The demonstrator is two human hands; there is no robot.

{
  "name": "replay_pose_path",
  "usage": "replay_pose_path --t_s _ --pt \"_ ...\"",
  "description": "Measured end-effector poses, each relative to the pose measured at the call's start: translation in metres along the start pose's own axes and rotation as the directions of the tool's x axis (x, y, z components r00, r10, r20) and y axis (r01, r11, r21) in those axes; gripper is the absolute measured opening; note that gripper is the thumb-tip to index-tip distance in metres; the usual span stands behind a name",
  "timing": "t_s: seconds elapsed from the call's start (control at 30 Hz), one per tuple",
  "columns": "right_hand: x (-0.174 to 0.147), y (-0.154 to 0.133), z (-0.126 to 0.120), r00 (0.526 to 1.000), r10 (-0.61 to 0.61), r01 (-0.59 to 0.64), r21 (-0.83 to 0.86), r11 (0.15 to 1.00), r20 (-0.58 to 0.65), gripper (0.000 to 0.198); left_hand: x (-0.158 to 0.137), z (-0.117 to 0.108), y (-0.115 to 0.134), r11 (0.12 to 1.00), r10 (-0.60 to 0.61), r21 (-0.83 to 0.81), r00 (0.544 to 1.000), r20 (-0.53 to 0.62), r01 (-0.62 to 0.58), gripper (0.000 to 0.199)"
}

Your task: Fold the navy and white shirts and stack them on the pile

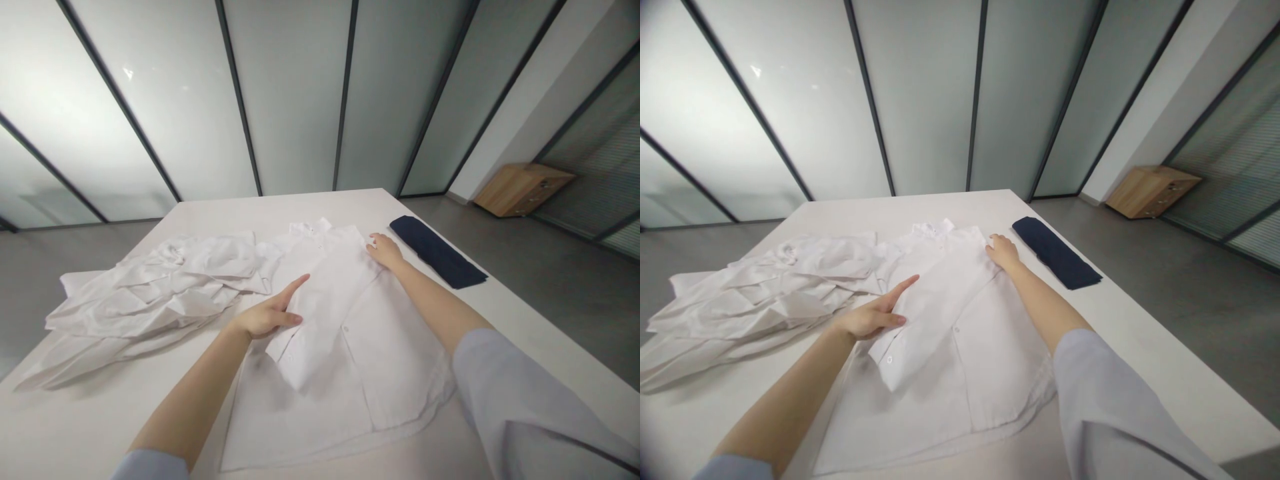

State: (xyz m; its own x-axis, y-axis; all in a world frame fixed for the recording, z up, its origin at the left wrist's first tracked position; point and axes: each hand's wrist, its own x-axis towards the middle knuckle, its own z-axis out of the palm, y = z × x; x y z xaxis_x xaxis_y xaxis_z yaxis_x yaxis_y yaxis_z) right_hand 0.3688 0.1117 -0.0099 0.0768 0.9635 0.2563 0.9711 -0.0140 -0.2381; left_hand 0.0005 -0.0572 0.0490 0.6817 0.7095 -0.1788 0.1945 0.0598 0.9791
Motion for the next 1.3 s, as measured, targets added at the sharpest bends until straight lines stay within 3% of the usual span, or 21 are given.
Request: replay_pose_path --t_s 0.1,0.17,0.23,0.3,0.37,0.43,0.5,0.7,0.8,0.87,1.03,1.13,1.3 --pt "-0.018 0.012 -0.009 0.996 -0.077 0.078 0.033 0.996 -0.041 0.040 0.004 0.006 -0.007 0.997 -0.067 -0.044 0.996 0.056 0.069 0.098" --pt "-0.030 0.021 -0.014 0.995 -0.090 0.092 0.040 0.995 -0.045 0.037 0.004 -0.001 -0.009 0.971 -0.206 0.138 0.977 0.059 0.196 0.096" --pt "-0.040 0.030 -0.017 0.996 -0.084 0.085 0.028 0.996 -0.042 0.034 0.003 -0.012 -0.008 0.882 -0.288 0.367 0.954 -0.078 0.296 0.090" --pt "-0.047 0.035 -0.019 0.996 -0.079 0.079 0.013 0.997 -0.045 0.033 0.005 -0.021 -0.006 0.773 -0.193 0.540 0.934 -0.299 0.333 0.078" --pt "-0.054 0.035 -0.019 0.994 -0.105 0.106 0.015 0.994 -0.042 0.033 0.009 -0.023 -0.006 0.693 -0.008 0.648 0.903 -0.430 0.316 0.065" --pt "-0.061 0.030 -0.017 0.987 -0.160 0.160 0.028 0.987 -0.022 0.034 0.017 -0.018 -0.013 0.641 0.143 0.726 0.890 -0.433 0.250 0.059" --pt "-0.067 0.022 -0.014 0.978 -0.210 0.209 0.032 0.977 0.006 0.036 0.024 -0.009 -0.025 0.589 0.199 0.786 0.909 -0.365 0.186 0.061" --pt "-0.082 0.006 -0.006 0.953 -0.296 0.296 0.013 0.955 0.067 0.049 0.031 -0.003 -0.059 0.400 0.119 0.883 0.941 -0.316 0.245 0.068" --pt "-0.087 0.004 -0.003 0.903 -0.411 0.407 0.054 0.912 0.126 0.051 0.028 -0.011 -0.061 0.371 0.109 0.899 0.950 -0.292 0.234 0.067" --pt "-0.088 0.006 -0.001 0.888 -0.424 0.419 0.068 0.906 0.176 0.050 0.027 -0.014 -0.059 0.364 0.100 0.903 0.954 -0.281 0.228 0.066" --pt "-0.086 0.014 0.003 0.920 -0.316 0.317 0.034 0.948 0.229 0.049 0.027 -0.016 -0.055 0.371 0.093 0.906 0.962 -0.255 0.204 0.061" --pt "-0.087 0.015 0.003 0.932 -0.308 0.308 0.029 0.951 0.189 0.047 0.026 -0.016 -0.055 0.385 0.121 0.902 0.958 -0.261 0.197 0.058" --pt "-0.096 0.013 -0.004 0.951 -0.310 0.309 0.019 0.951 0.014 0.040 0.026 -0.016 -0.057 0.417 0.160 0.884 0.941 -0.298 0.209 0.058"
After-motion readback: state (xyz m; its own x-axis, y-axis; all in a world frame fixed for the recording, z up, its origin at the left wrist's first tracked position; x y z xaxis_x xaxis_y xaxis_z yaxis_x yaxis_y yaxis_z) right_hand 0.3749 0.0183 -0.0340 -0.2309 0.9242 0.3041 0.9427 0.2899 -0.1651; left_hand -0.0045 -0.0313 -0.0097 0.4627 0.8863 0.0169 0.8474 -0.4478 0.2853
